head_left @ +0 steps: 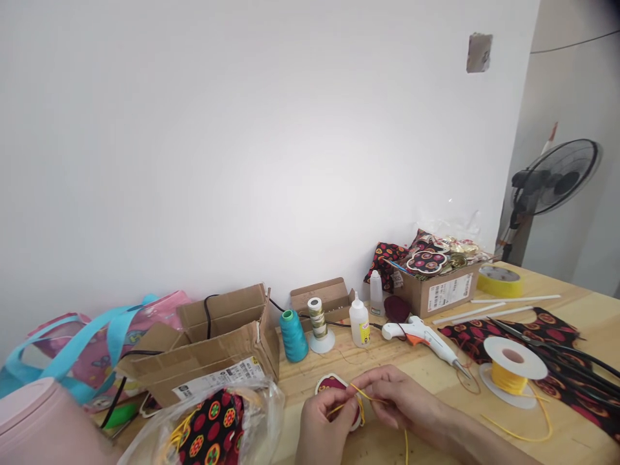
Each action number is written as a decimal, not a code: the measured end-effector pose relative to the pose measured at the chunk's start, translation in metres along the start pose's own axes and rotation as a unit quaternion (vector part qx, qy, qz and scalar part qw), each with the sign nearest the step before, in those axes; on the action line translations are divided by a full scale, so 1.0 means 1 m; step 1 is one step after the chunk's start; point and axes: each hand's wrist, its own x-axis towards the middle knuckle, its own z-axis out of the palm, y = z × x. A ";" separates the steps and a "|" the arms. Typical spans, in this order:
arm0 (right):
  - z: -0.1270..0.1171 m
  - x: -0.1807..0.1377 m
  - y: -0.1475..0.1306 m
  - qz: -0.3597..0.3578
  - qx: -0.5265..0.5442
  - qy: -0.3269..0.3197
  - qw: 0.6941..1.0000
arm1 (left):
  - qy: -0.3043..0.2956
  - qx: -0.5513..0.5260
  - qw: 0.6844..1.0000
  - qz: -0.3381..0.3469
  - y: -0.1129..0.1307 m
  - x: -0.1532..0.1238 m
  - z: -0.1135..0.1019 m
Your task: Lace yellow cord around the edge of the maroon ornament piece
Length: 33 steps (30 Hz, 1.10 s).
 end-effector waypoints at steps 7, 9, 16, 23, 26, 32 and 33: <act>0.002 0.003 0.007 -0.057 -0.138 0.004 0.989 | -0.047 -0.032 0.996 -0.068 0.007 -0.001 -0.004; 0.005 0.003 0.009 -0.069 -0.174 0.023 0.982 | -0.049 -0.047 0.994 -0.080 0.008 -0.001 -0.004; 0.010 -0.002 0.004 -0.133 -0.287 0.065 0.946 | -0.058 -0.067 0.992 -0.087 0.013 -0.002 -0.003; 0.008 -0.003 0.007 -0.179 -0.380 0.109 0.901 | -0.079 -0.054 0.993 -0.076 0.014 -0.001 0.000; 0.009 -0.003 0.007 -0.178 -0.412 0.124 0.885 | -0.074 -0.054 0.994 -0.066 0.010 -0.001 0.001; 0.005 0.000 0.007 -0.183 -0.467 0.147 0.853 | -0.064 -0.046 0.995 -0.057 0.005 0.000 -0.003; 0.004 0.000 0.007 -0.183 -0.470 0.150 0.850 | -0.067 -0.046 0.995 -0.054 0.005 0.000 -0.003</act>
